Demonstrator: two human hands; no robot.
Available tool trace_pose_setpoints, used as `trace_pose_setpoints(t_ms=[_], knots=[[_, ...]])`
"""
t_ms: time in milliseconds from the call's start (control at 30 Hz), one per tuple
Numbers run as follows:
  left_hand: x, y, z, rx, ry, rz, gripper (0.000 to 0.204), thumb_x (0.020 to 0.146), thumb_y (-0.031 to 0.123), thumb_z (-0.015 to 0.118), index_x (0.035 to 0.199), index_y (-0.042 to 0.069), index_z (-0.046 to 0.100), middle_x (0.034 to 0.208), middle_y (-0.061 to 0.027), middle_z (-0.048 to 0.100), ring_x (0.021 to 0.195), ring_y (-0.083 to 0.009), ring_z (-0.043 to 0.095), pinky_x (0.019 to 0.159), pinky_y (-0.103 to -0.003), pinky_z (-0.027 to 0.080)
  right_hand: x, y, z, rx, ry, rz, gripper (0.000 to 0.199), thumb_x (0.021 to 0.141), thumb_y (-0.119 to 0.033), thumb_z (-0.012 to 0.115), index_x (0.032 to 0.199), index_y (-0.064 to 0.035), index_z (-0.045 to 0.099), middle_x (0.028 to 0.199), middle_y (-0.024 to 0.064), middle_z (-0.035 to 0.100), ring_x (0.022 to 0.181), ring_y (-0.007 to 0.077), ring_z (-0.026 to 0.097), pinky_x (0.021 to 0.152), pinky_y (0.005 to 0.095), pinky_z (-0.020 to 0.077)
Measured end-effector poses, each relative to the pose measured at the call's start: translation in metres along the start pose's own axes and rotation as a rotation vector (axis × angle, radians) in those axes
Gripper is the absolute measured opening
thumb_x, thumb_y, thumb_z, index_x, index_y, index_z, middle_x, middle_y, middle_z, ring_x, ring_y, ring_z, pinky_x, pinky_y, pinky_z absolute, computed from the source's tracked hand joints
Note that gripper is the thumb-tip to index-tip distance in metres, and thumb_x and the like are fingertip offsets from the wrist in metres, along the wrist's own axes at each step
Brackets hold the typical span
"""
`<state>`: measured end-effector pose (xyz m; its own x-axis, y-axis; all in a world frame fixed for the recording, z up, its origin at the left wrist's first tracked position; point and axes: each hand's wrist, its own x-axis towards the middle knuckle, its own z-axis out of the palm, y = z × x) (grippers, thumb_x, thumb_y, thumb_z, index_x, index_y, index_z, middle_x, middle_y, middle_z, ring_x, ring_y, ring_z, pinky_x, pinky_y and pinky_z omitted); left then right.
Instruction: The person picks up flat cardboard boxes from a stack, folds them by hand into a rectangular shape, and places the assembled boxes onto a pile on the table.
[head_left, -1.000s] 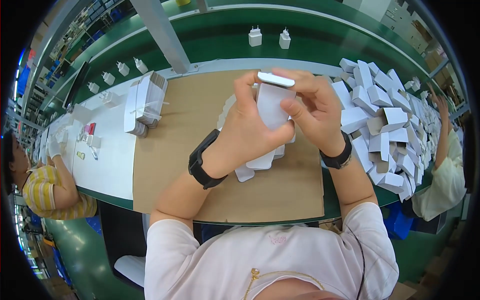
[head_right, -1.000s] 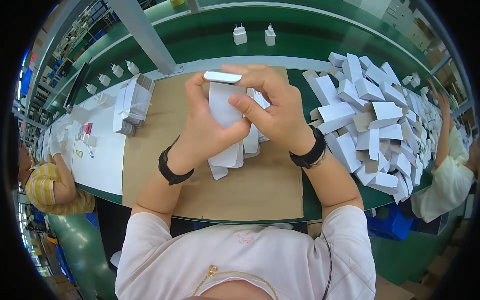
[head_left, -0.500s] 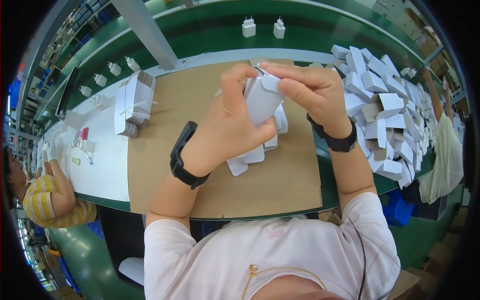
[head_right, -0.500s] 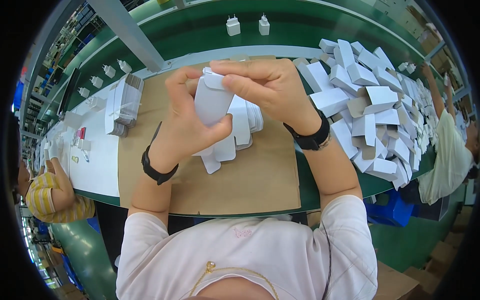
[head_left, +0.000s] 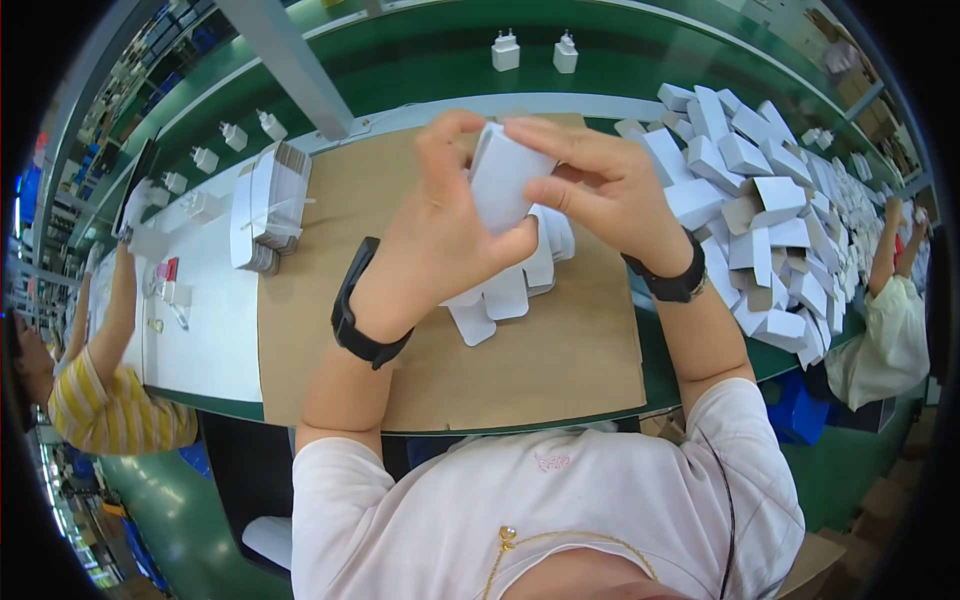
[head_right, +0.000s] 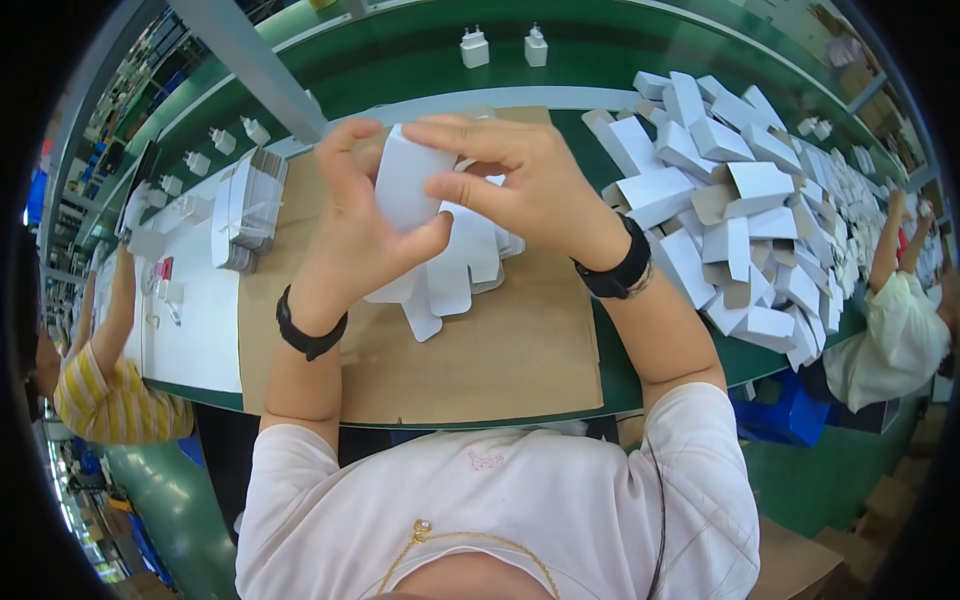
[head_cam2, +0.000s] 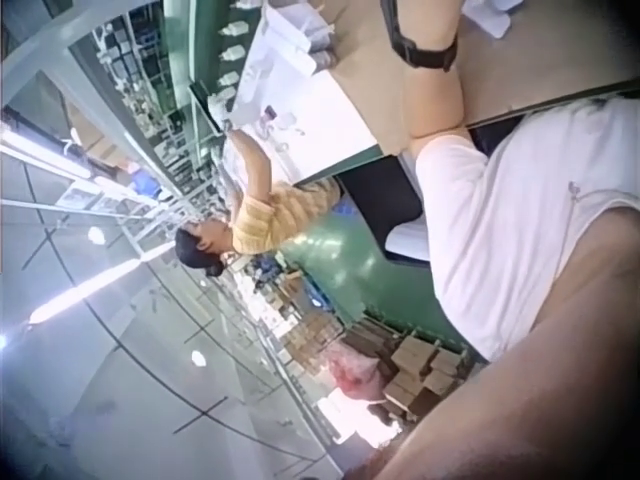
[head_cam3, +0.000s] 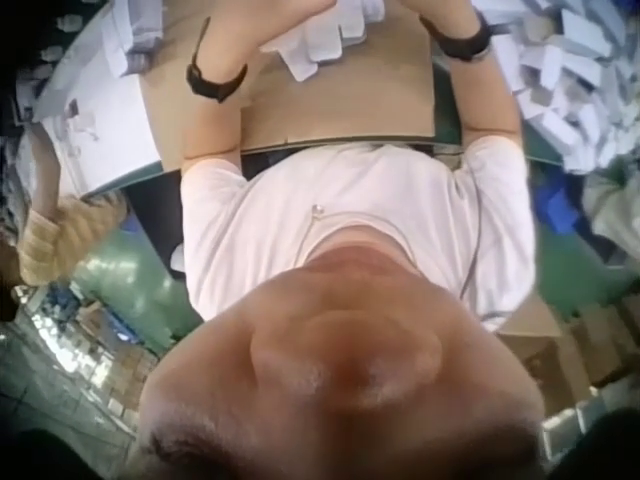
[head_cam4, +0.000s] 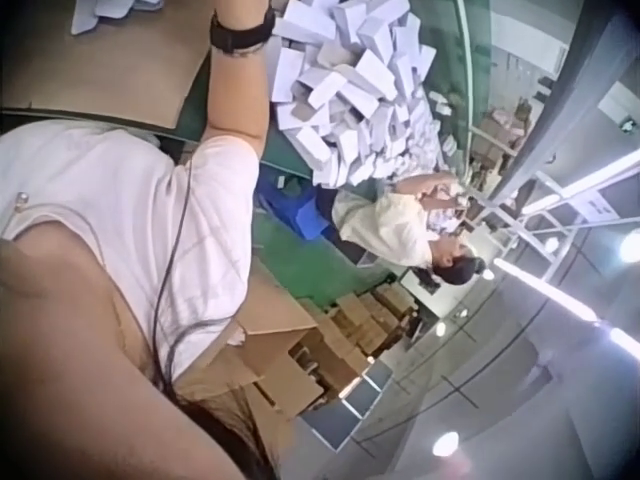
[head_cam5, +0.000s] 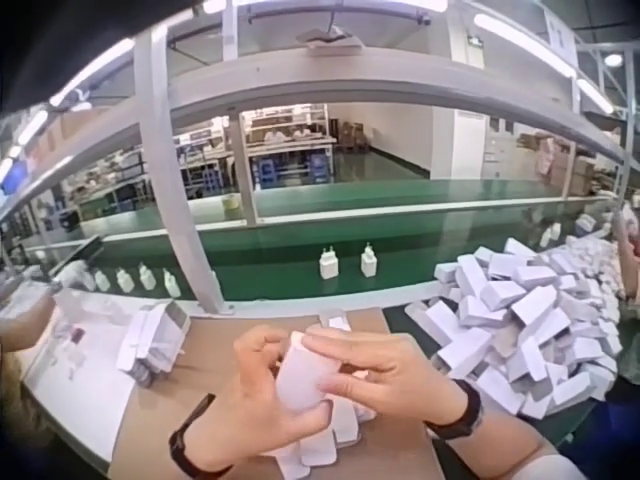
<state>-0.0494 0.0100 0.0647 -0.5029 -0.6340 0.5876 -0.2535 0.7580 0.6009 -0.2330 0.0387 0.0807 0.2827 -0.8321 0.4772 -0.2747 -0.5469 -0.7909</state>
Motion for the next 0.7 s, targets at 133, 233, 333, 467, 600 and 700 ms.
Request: trace_pose_setpoints(t_ms=[133, 233, 333, 467, 600, 700], knots=[[-0.008, 0.0, -0.023, 0.067, 0.038, -0.141, 0.089, 0.063, 0.022, 0.078, 0.128, 0.006, 0.019, 0.093, -0.0157, 0.056, 0.078, -0.0264, 0.059, 0.067, -0.034, 0.048, -0.018, -0.019, -0.059, -0.513, 0.534, -0.045, 0.039, 0.076, -0.005, 0.066, 0.114, -0.0072, 0.06, 0.109, 0.0084, 0.062, 0.088, 0.0111, 0.059, 0.074, 0.0232, 0.0482], [-0.017, -0.016, -0.027, 0.429, -0.277, -0.451, 0.072, 0.069, 0.042, 0.071, 0.119, -0.003, 0.044, 0.104, -0.024, 0.057, 0.094, -0.0363, 0.056, 0.079, -0.04, 0.046, -0.053, -0.034, -0.156, -1.087, 0.905, 0.069, 0.035, 0.077, -0.01, 0.066, 0.112, -0.0129, 0.062, 0.1, 0.0071, 0.066, 0.085, 0.0126, 0.061, 0.071, 0.0263, 0.048], [-0.039, -0.048, -0.014, 0.455, -0.319, -0.319, 0.073, 0.07, 0.042, 0.069, 0.12, -0.005, 0.043, 0.102, -0.0239, 0.058, 0.094, -0.0353, 0.057, 0.08, -0.04, 0.045, -0.065, -0.011, -0.196, -1.576, 0.719, -0.179, 0.035, 0.078, -0.024, 0.066, 0.112, -0.014, 0.062, 0.1, 0.0122, 0.065, 0.084, 0.0177, 0.061, 0.071, 0.0299, 0.047], [-0.044, -0.042, 0.012, 0.193, -0.276, -0.705, 0.07, 0.071, 0.033, 0.069, 0.123, -0.004, 0.039, 0.093, -0.022, 0.06, 0.086, -0.0354, 0.059, 0.075, -0.037, 0.047, -0.051, 0.048, -0.093, -0.692, 0.342, 0.211, 0.033, 0.077, -0.018, 0.066, 0.109, -0.0108, 0.063, 0.09, 0.009, 0.065, 0.069, 0.0122, 0.056, 0.066, 0.0244, 0.0458], [-0.041, -0.027, 0.031, 0.108, -0.21, -0.585, 0.067, 0.071, 0.02, 0.07, 0.124, -0.002, 0.035, 0.085, -0.0182, 0.061, 0.08, -0.0317, 0.061, 0.07, -0.035, 0.048, -0.036, 0.056, 0.0, -0.484, -0.017, 0.273, 0.034, 0.077, -0.018, 0.066, 0.11, -0.0094, 0.062, 0.08, 0.011, 0.064, 0.059, 0.0161, 0.054, 0.059, 0.0253, 0.046], [-0.032, -0.025, 0.036, -0.222, -0.1, -0.674, 0.065, 0.071, 0.008, 0.067, 0.124, 0.001, 0.031, 0.082, -0.0144, 0.061, 0.077, -0.026, 0.061, 0.066, -0.032, 0.048, -0.03, 0.046, 0.014, -0.384, 0.039, 0.186, 0.037, 0.079, -0.019, 0.065, 0.114, -0.0091, 0.059, 0.083, 0.0121, 0.064, 0.06, 0.0161, 0.056, 0.059, 0.0259, 0.0467]])
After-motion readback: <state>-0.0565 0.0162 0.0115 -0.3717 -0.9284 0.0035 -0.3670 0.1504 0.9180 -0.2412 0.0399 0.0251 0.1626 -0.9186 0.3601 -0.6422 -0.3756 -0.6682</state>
